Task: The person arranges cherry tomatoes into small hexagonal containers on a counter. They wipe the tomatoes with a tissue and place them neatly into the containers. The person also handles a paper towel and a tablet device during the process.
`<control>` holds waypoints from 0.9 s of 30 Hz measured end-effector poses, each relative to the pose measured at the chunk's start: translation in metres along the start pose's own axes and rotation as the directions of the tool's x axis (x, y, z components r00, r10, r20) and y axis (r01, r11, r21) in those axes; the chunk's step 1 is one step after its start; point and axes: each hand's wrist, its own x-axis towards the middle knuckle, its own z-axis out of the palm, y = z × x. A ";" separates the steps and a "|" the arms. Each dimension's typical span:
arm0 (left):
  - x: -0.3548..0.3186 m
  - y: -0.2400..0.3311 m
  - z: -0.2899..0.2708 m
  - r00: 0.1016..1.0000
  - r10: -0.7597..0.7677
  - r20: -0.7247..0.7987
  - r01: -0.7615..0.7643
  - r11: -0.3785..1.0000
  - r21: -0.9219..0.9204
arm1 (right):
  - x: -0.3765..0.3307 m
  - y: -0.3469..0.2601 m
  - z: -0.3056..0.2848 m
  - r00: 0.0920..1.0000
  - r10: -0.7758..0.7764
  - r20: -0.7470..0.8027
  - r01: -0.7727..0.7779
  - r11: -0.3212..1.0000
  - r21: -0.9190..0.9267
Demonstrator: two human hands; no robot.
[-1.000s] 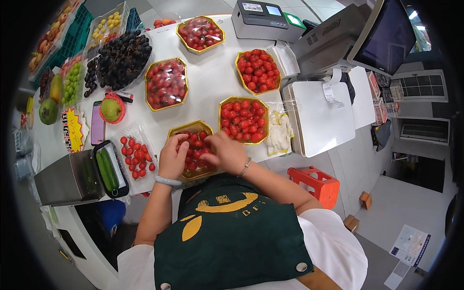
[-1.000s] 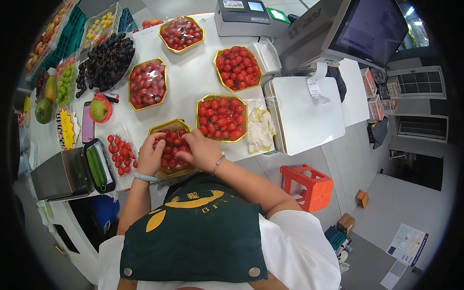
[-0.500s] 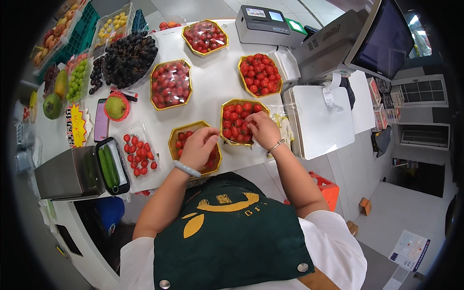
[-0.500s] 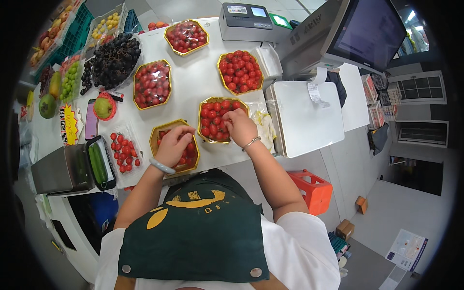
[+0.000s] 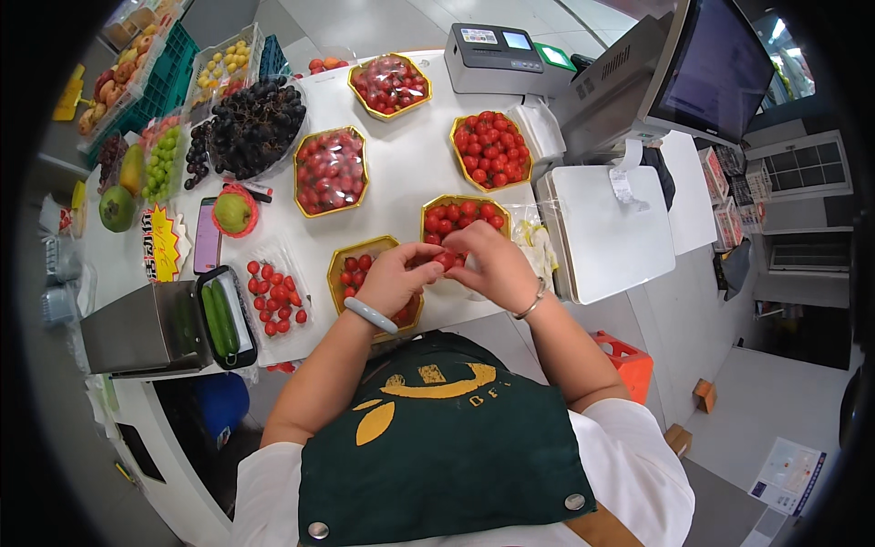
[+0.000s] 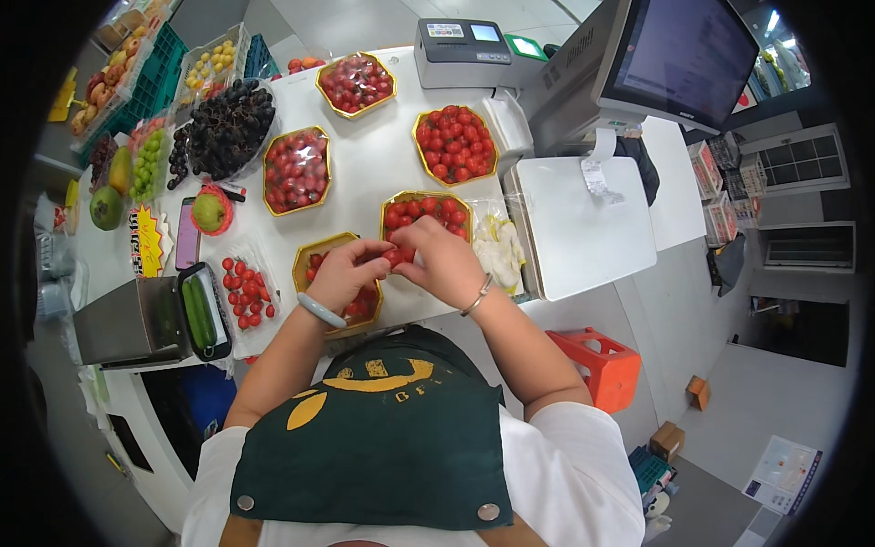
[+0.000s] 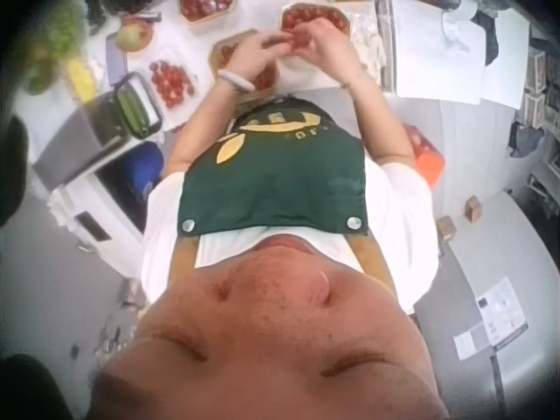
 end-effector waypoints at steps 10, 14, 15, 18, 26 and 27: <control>-0.010 0.000 -0.011 0.958 -0.037 0.283 0.253 0.574 -0.779 | 0.026 -0.040 0.032 0.891 -0.182 -0.415 0.249 0.962 0.112; -0.023 0.002 -0.009 0.982 -0.036 0.183 0.168 0.595 -0.786 | 0.019 -0.044 0.043 0.928 -0.244 -0.281 0.282 0.954 0.100; -0.026 0.002 -0.008 0.982 -0.038 0.183 0.166 0.623 -0.765 | 0.017 -0.043 0.043 0.936 -0.221 -0.274 0.263 0.956 0.129; -0.028 0.001 -0.013 0.957 0.101 0.272 0.163 0.590 -0.791 | 0.015 -0.056 0.031 0.995 0.100 -0.017 -0.085 0.909 0.408; -0.037 0.031 -0.003 0.920 0.317 -0.231 -0.347 0.932 -0.102 | 0.017 -0.047 0.018 0.935 0.354 -0.003 -0.155 0.418 0.895; -0.039 0.033 -0.002 0.889 0.382 -0.253 -0.380 0.923 0.061 | 0.014 -0.053 0.017 0.966 0.254 -0.045 -0.112 0.569 0.815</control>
